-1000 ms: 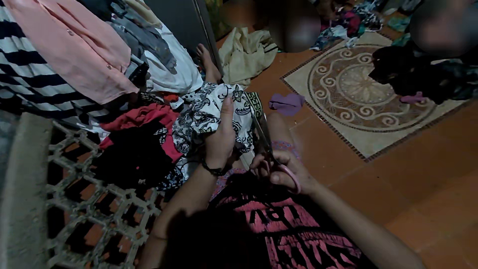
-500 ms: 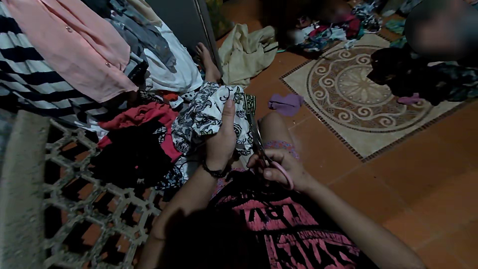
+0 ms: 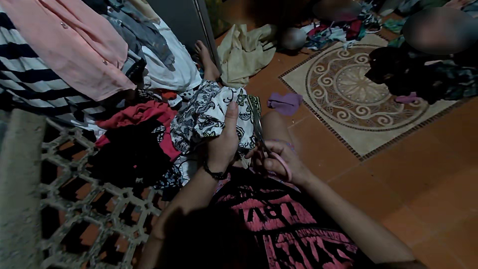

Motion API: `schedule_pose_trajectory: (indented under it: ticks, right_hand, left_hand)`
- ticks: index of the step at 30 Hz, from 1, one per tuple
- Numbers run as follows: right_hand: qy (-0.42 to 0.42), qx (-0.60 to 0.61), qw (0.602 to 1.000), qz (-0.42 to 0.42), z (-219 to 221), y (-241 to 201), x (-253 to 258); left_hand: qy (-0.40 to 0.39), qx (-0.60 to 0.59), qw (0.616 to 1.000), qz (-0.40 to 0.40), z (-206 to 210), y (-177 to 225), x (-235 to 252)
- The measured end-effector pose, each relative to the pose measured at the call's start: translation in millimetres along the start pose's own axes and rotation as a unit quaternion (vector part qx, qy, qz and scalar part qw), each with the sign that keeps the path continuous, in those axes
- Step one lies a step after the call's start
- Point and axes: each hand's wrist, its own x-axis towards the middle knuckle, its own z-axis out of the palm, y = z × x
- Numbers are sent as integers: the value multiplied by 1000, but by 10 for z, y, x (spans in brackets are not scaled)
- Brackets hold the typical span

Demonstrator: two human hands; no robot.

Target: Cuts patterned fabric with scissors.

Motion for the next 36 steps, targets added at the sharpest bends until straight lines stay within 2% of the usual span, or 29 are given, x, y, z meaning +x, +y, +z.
schedule_pose_trajectory:
  ticks: [12,25,28,32,36]
  right_hand:
    - [32,9,999,13,66,-8,-9]
    - [50,7,998,36,101,7,-35]
    - [35,11,998,50,77,9,-52]
    - [-33,4,999,37,-25,79,-109]
    - [-38,13,999,20,-15,53,-100]
  left_hand:
    - [6,24,998,52,-2,-108,7]
    - [8,39,998,46,-6,-110,8]
    - [15,50,997,50,-7,-124,18]
    - [24,46,998,34,-28,-86,10]
    - [21,25,999,37,-21,-105,-10]
